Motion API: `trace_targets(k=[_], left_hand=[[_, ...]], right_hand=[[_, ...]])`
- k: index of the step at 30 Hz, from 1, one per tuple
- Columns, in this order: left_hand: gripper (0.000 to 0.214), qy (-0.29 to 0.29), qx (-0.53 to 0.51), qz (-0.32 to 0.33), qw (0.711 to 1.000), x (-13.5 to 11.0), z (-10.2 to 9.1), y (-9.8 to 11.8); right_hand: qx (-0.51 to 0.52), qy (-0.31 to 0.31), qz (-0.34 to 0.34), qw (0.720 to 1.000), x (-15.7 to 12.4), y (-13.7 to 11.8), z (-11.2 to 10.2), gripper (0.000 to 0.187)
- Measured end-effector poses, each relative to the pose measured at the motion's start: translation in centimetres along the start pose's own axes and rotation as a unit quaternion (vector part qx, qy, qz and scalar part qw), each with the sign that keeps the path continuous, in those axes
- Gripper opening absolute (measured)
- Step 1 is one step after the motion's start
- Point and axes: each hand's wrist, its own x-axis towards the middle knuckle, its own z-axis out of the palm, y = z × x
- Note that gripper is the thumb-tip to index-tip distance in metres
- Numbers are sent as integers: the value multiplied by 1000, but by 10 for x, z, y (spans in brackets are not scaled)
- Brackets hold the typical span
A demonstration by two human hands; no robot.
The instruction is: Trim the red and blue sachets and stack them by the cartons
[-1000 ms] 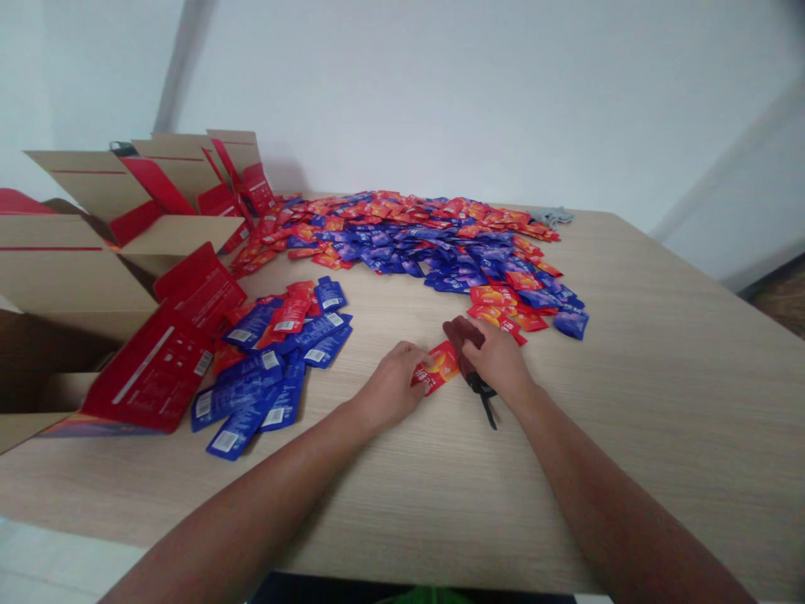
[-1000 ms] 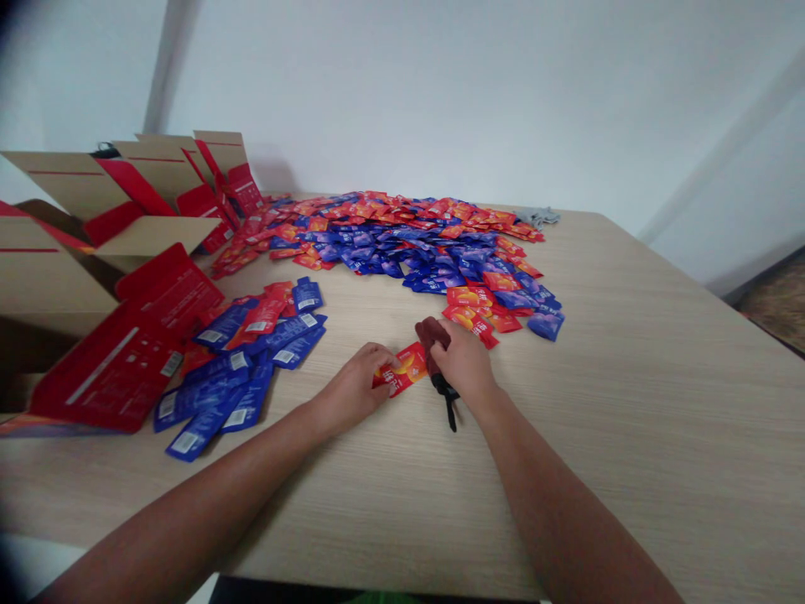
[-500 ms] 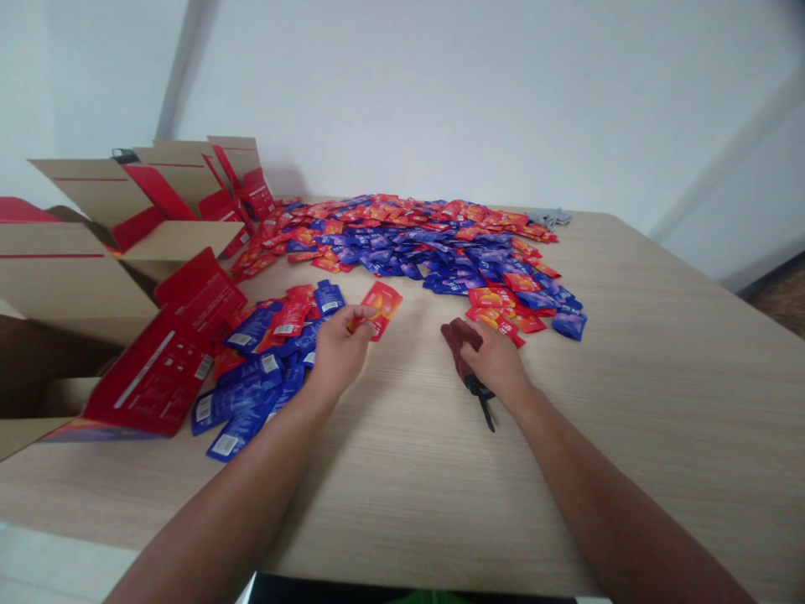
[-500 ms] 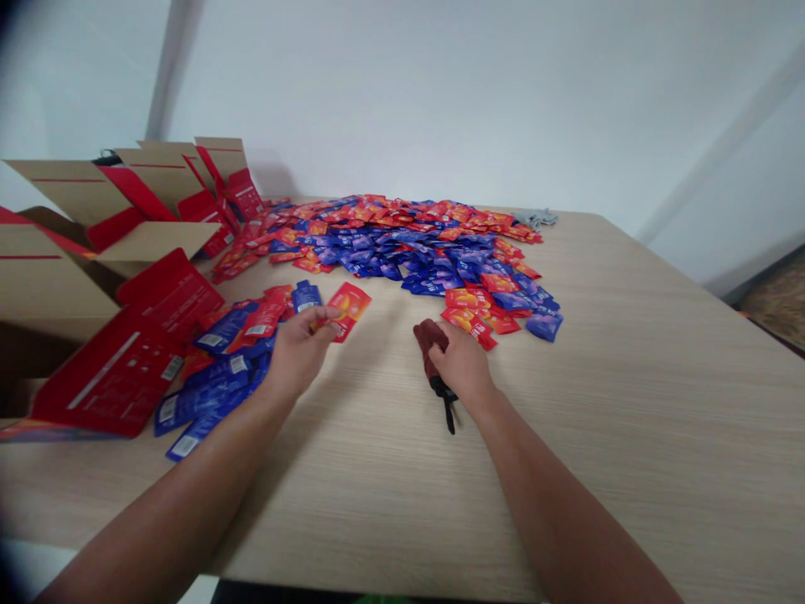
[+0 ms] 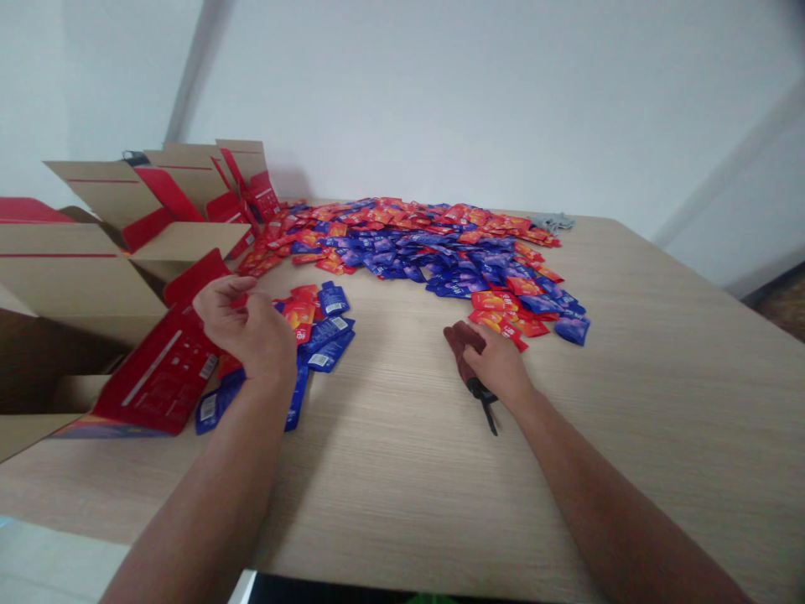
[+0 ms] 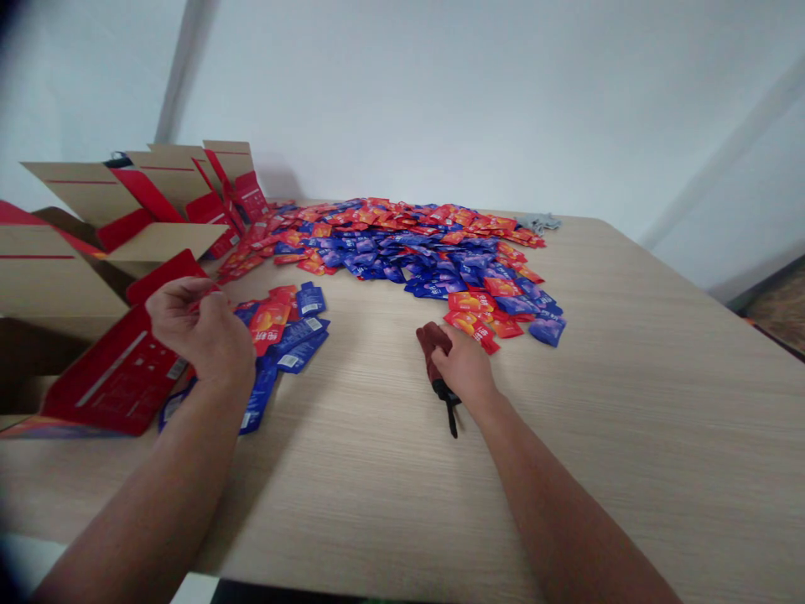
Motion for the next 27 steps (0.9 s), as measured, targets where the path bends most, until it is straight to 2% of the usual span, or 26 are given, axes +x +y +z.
trace_targets(k=[3, 5, 10, 12, 15, 17, 21, 27], left_hand=[[20, 19, -15, 42, 999, -18, 6, 12], [16, -26, -35, 60, 997, -37, 13, 18], [16, -181, -93, 97, 974, -98, 33, 21], [21, -259, -108, 85, 956, -121, 42, 19], [29, -382, -115, 63, 915, -143, 62, 19], [32, -431, -107, 67, 894, -148, 78, 20], [31, -440, -89, 62, 891, -140, 122, 21], [42, -397, -64, 13, 915, -122, 195, 16]], right_hand=[[4, 1, 1, 1000, 0, 1, 1, 54], [3, -3, 2, 1000, 1, 1, 1, 53], [2, -3, 3, 1000, 1, 2, 3, 51], [4, -2, 3, 1000, 1, 2, 3, 49], [3, 3, 7, 1000, 1, 0, 3, 48], [2, 3, 10, 1000, 1, -1, 3, 47], [9, -2, 8, 1000, 2, -1, 4, 42], [3, -1, 11, 1000, 2, 0, 4, 40]])
